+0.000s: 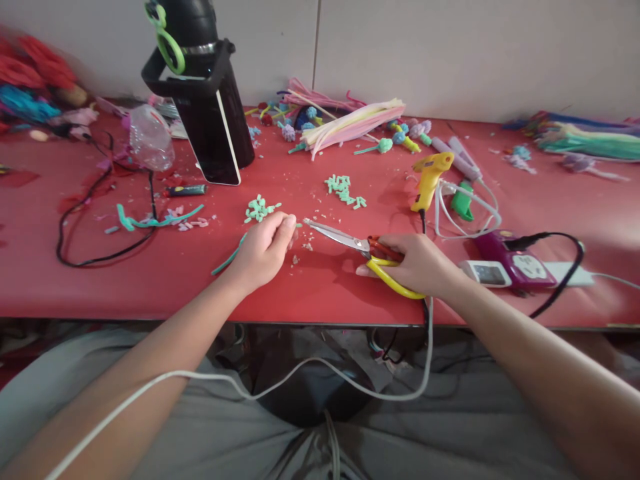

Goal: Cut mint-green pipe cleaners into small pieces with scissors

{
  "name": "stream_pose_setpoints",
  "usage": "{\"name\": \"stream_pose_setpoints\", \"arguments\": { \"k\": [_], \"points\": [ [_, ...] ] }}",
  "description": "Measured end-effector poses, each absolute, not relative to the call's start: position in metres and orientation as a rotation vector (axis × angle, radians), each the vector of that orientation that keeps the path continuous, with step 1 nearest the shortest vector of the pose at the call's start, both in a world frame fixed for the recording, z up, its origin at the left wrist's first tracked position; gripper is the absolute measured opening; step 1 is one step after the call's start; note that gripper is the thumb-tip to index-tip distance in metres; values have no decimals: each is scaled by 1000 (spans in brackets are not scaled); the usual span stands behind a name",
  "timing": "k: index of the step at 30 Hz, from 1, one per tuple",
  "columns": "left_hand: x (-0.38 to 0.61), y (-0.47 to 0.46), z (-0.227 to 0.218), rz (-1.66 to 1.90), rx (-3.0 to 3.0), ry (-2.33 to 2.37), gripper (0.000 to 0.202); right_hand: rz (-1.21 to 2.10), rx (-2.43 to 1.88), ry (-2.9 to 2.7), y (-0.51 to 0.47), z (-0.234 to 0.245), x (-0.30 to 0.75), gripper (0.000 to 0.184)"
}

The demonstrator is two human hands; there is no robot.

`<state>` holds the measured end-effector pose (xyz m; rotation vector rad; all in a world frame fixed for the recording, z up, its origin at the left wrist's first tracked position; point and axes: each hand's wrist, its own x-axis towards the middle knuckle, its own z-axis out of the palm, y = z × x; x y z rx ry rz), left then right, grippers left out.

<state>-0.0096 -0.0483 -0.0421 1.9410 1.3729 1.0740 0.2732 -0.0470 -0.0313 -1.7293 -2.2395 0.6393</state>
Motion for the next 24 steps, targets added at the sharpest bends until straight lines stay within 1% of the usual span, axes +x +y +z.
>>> {"name": "stream_pose_setpoints", "arguments": {
  "k": [10, 24],
  "points": [
    [-9, -49, -40, 1072, 1944, 1380, 39, 673, -1737, -2253, -47, -29, 273, 79],
    [-8, -49, -40, 1090, 1950, 1380, 42, 637, -1729, -2268, -46, -30, 273, 79]
  ]
}}
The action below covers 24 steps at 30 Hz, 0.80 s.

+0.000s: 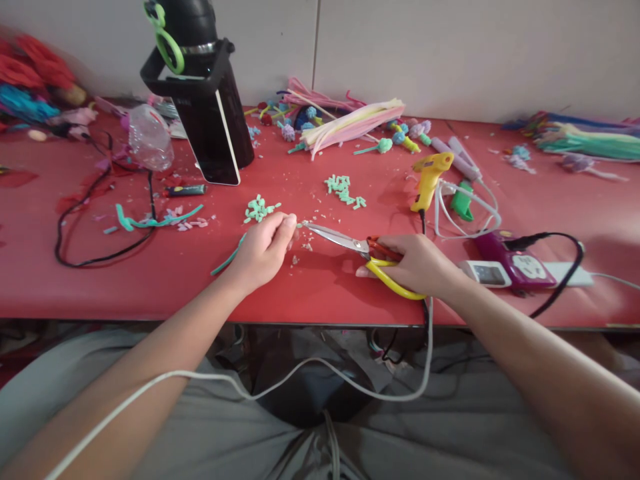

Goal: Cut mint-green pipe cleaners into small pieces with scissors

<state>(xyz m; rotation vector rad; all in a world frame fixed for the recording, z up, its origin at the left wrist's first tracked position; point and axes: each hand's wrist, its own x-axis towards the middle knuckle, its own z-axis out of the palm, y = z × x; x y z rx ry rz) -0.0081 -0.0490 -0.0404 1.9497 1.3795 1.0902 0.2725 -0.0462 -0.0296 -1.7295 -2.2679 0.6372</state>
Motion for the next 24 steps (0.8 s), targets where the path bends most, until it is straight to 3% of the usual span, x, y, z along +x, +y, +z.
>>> {"name": "stream_pose_setpoints", "arguments": {
  "k": [24],
  "points": [
    [-8, -49, -40, 1109, 1957, 1374, 41, 640, -1709, -2254, -46, -30, 273, 79]
  ]
}}
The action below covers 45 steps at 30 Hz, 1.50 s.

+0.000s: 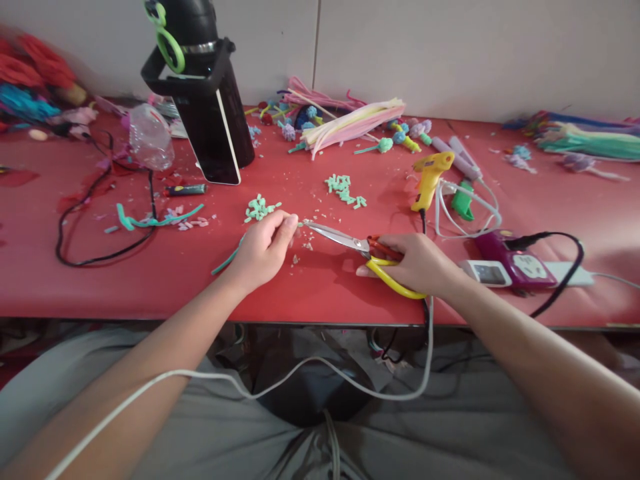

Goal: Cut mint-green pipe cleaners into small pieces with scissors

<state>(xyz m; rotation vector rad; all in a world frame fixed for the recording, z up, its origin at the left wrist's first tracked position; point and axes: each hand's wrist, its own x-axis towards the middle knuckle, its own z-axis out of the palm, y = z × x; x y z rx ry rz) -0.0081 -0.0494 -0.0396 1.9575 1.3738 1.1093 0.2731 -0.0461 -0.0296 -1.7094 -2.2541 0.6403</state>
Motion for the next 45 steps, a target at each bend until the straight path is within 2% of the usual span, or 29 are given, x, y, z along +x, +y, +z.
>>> {"name": "stream_pose_setpoints", "arguments": {
  "k": [27, 45],
  "points": [
    [-8, -49, -40, 1109, 1935, 1380, 31, 657, -1748, -2269, -47, -28, 273, 76],
    [-8, -49, -39, 1080, 1947, 1411, 42, 694, -1719, -2180, -47, -34, 275, 77]
  ]
}}
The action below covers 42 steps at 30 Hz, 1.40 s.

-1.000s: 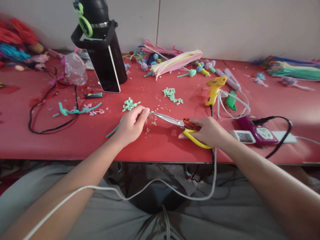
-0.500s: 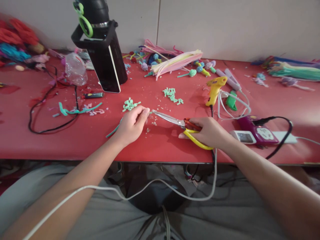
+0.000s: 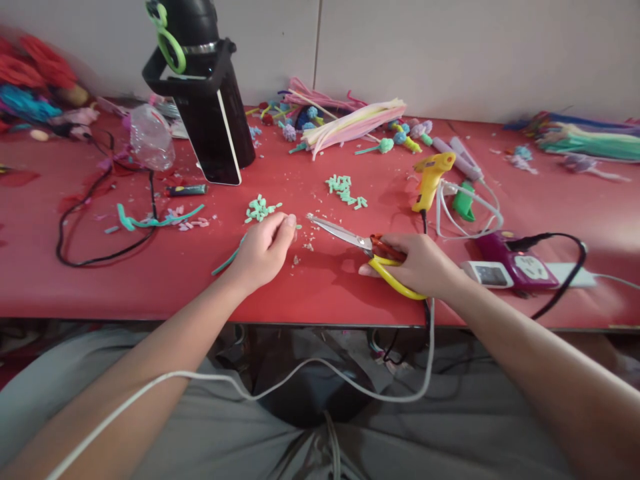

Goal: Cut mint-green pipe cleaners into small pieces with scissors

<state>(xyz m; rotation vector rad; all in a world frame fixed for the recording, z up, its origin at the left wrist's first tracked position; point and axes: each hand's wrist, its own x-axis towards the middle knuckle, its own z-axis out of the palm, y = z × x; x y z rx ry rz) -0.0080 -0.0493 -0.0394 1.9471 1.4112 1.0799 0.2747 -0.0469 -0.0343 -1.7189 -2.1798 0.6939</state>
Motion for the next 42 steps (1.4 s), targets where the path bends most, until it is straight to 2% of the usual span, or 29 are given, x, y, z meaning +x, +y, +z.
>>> {"name": "stream_pose_setpoints", "arguments": {
  "k": [42],
  "points": [
    [-9, -48, -41, 1089, 1968, 1383, 43, 668, -1747, -2251, -47, -32, 274, 78]
  ]
}}
